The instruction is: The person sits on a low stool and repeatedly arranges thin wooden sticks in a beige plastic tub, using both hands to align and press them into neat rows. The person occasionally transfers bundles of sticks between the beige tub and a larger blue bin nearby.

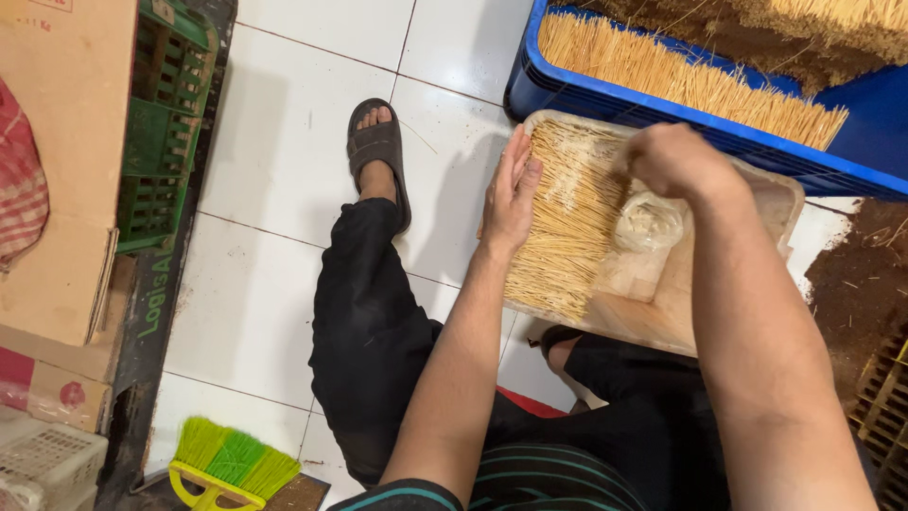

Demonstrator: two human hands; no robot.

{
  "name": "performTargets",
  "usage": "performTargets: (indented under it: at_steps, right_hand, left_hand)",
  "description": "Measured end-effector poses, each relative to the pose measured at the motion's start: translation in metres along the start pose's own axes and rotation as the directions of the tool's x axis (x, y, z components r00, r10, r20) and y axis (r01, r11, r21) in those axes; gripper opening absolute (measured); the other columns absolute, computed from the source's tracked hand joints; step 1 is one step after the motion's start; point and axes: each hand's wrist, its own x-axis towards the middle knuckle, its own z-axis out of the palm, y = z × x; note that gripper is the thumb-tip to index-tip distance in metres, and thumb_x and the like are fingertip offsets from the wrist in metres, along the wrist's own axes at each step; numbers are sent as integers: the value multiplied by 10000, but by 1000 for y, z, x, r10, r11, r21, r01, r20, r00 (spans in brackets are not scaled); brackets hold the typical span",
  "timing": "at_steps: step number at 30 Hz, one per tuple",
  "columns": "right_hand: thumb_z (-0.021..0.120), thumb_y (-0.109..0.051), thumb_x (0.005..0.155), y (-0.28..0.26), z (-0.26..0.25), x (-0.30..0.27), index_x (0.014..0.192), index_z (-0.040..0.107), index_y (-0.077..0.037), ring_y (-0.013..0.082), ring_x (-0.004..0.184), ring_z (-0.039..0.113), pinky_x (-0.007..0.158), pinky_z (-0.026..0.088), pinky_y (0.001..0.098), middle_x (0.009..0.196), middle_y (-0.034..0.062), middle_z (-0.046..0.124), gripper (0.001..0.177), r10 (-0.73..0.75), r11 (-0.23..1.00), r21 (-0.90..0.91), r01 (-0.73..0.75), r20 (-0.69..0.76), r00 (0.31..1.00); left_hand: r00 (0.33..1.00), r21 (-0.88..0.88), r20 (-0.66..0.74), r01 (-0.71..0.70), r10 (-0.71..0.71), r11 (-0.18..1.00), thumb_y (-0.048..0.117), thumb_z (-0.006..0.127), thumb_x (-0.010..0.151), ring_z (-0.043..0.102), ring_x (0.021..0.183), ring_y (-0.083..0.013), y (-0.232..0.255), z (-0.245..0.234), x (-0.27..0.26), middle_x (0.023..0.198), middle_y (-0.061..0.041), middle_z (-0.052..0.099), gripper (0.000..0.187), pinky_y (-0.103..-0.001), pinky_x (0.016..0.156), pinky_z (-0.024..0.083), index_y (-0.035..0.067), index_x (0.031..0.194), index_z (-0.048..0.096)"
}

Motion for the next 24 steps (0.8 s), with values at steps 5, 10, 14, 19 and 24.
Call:
performTargets:
  at_steps: [5, 10, 14, 19, 24]
  right_hand:
    - [629, -294, 1045, 10, 5, -30, 1133, 767, -103, 298, 1017, 729, 992, 534, 457, 1108, 139, 769, 252, 67, 997, 41, -62, -111, 992]
    - [613, -153, 1001, 22, 17, -47, 1118, 782, -81, 379, 1003, 693, 899, 532, 483, 1111, 179, 737, 217, -275, 961, -39, 272, -180, 944]
    - [655, -189, 960, -5, 7, -78, 1127, 771, -130, 302, 928, 753, 932, 590, 448, 1003, 127, 780, 211, -14, 998, 61, 13, 17, 1000]
    - [627, -221, 1046, -31, 0, -79, 1156, 745, -91, 257, 867, 757, 842, 615, 416, 1003, 113, 765, 207, 301, 908, 336, -249, -113, 947]
    - [560, -67, 996, 3, 52, -48, 1324, 710, -84, 253, 1002, 710, 966, 574, 427, 1137, 134, 756, 361, 25, 858, 443, 258, -538, 842]
  left_hand:
    - [999, 34, -12, -38, 38, 999, 690, 428, 995, 352, 1542, -350, 1, -4, -1, 1661, -227, 344, 882, -463, 1237, 350, 118, 1642, 246]
    - [999, 37, -3, -50, 50, 998, 674, 438, 1007, 367, 1538, -346, -3, -3, -4, 1656, -227, 350, 866, -458, 1238, 360, 113, 1643, 259]
    - [999, 53, -3, -34, 34, 998, 651, 443, 1006, 381, 1527, -341, -4, -5, -7, 1646, -226, 368, 847, -448, 1224, 369, 114, 1636, 265]
    - [999, 55, -1, -52, 52, 997, 616, 451, 1027, 381, 1530, -346, -6, -6, -6, 1648, -230, 362, 816, -444, 1232, 361, 105, 1637, 270]
    - [997, 36, 14, -74, 74, 997, 611, 457, 1035, 329, 1558, -352, -6, 0, -2, 1675, -228, 319, 814, -453, 1255, 322, 99, 1640, 272]
